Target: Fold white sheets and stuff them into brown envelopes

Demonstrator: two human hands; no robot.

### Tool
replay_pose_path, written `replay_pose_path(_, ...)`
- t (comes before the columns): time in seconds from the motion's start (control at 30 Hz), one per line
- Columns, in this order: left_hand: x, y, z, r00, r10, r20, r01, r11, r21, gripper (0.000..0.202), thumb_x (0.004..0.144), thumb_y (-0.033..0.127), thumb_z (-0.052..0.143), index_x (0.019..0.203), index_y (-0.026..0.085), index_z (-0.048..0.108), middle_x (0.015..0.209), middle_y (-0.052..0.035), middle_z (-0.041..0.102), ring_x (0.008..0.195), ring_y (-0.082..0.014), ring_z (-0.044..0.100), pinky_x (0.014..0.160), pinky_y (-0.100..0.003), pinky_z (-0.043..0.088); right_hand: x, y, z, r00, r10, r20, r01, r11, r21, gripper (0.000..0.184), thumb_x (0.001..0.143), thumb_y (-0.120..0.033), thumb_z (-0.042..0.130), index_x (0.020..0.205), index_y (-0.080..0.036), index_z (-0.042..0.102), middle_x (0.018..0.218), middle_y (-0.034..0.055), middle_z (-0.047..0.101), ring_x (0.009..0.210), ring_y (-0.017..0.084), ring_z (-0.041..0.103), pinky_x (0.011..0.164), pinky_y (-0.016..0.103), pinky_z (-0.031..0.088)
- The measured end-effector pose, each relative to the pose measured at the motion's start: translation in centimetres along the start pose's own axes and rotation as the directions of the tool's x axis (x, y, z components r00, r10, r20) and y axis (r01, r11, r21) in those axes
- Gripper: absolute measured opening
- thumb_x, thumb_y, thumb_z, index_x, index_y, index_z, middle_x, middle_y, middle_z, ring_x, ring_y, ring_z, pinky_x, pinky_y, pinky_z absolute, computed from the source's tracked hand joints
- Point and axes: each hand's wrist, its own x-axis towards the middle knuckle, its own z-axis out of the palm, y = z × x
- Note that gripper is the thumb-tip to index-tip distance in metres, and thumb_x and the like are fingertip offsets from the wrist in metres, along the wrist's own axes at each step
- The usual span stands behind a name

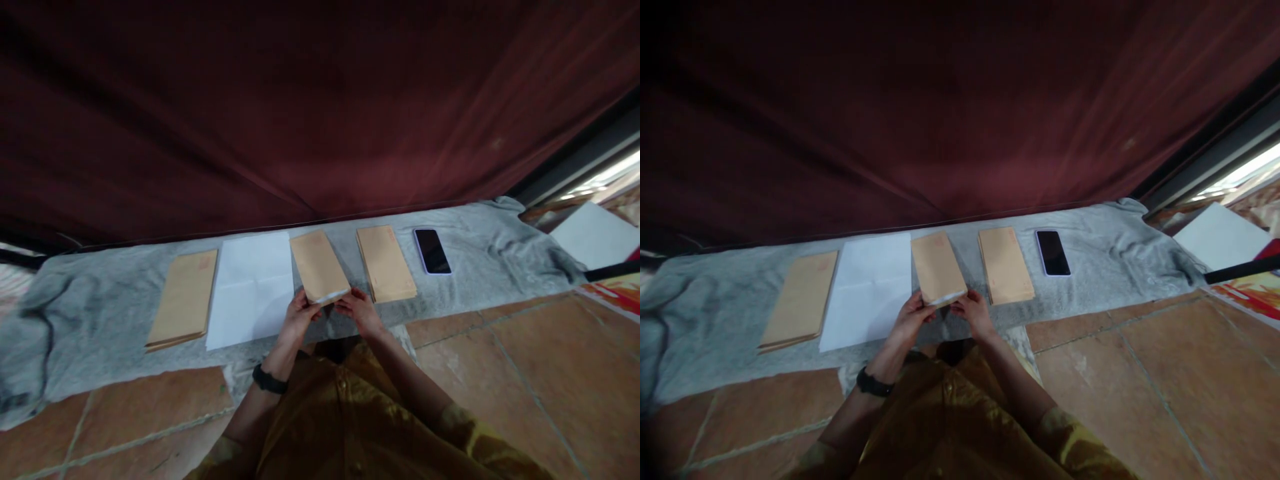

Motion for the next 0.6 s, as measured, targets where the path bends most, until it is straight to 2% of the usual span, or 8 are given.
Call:
replay_pose_path(0.17, -0.19, -0.04, 0.26, 0.999, -0.011, -0.036, 0.011, 1.000, 0.015, 0.039, 0.060, 0.025, 0.077, 0.094, 0.018, 0.061, 0.064, 0.0064, 0.061, 0.049, -0.0084, 0.051, 0.046, -0.019, 0.037, 0.28, -0.09, 0.28, 0.999, 0.032, -0.025, -0.034, 0.998, -0.061, 0.025, 0.061, -0.030, 0.079, 0.074, -0.020, 0.060, 0.064, -0.0010, 0.069, 0.057, 0.016, 0.067, 0.056, 0.027, 0.059)
replay_pose_path(0.33, -0.12, -0.05, 0.39, 0.998, -0.020, -0.061, 0.021, 1.000, 0.015, 0.031, 0.061, 0.026, 0.076, 0.086, 0.019, 0.058, 0.058, 0.0086, 0.056, 0.045, -0.0077, 0.049, 0.044, -0.019, 0.035, 0.21, -0.41, 0.45, 0.998, 0.058, -0.027, -0.061, 0.992, -0.112, 0.018, 0.066, -0.028, 0.074, 0.073, -0.021, 0.060, 0.061, -0.0013, 0.068, 0.054, 0.017, 0.067, 0.051, 0.026, 0.058)
replay_pose_path(0.6, -0.12, -0.09, 0.27, 0.997, -0.030, -0.066, 0.029, 1.000, -0.002, 0.027, 0.059, 0.024, 0.073, 0.082, 0.019, 0.057, 0.058, 0.0085, 0.056, 0.045, -0.0075, 0.050, 0.043, -0.018, 0.034, -0.03, -0.76, 0.42, 0.997, 0.074, -0.020, -0.076, 0.986, -0.151, 0.014, 0.071, -0.029, 0.072, 0.074, -0.021, 0.060, 0.061, -0.0012, 0.068, 0.053, 0.017, 0.067, 0.053, 0.027, 0.057)
